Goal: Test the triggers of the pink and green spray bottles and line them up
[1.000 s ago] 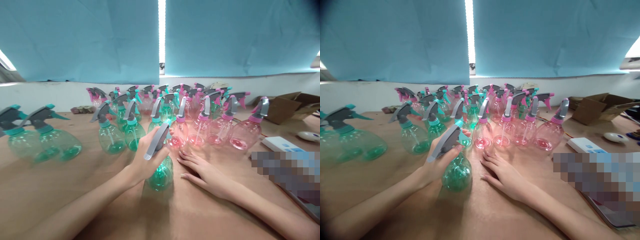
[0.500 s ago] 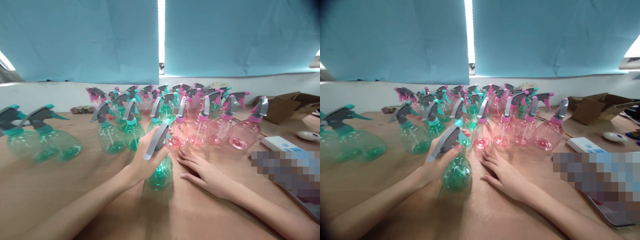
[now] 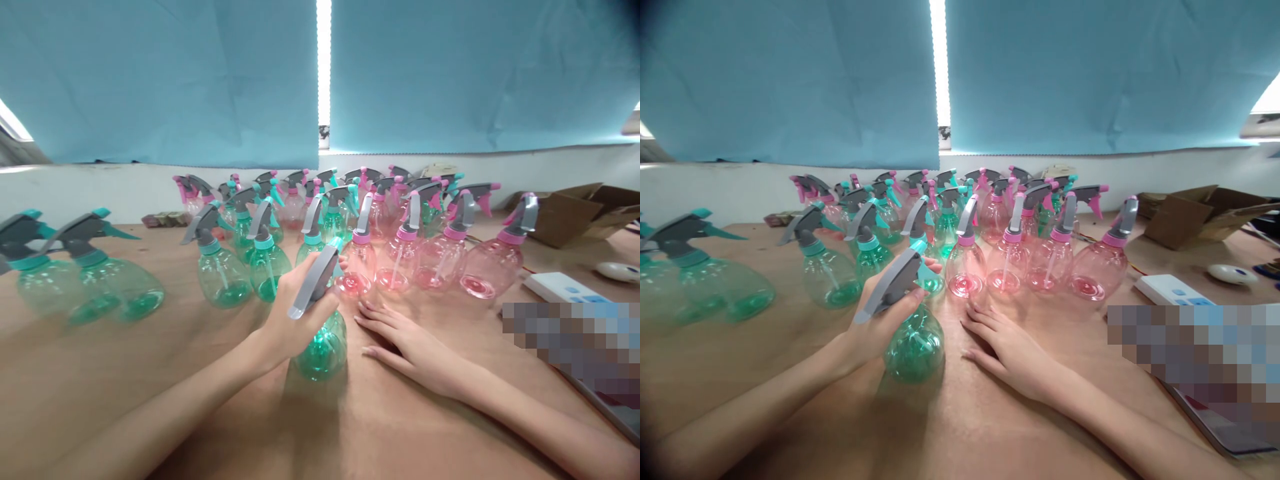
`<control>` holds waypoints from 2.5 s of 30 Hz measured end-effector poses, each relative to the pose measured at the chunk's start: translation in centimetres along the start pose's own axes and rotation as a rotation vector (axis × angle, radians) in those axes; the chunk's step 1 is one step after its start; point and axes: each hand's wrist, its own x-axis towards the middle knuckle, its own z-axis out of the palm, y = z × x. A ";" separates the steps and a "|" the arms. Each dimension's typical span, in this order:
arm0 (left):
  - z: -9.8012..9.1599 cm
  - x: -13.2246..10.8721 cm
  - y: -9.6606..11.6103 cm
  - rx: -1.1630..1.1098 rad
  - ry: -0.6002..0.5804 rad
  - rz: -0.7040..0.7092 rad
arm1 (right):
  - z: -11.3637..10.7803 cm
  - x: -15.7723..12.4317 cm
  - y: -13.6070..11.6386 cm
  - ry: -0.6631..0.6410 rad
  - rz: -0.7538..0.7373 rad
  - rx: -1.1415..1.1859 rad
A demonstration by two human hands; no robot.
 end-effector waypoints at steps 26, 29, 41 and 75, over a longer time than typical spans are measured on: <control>-0.2 0.3 0.6 0.062 -0.008 -0.009 | -0.1 0.1 -0.2 -0.021 -0.007 -0.024; -0.2 0.3 0.6 0.073 -0.004 -0.020 | -0.1 0.1 -0.2 -0.006 -0.014 -0.011; -0.3 0.1 0.4 0.049 -0.011 -0.059 | 0.1 0.1 -0.1 -0.038 0.000 -0.037; -4.8 -3.5 0.9 0.260 0.108 -0.034 | 1.5 5.3 -11.7 0.100 -0.011 0.331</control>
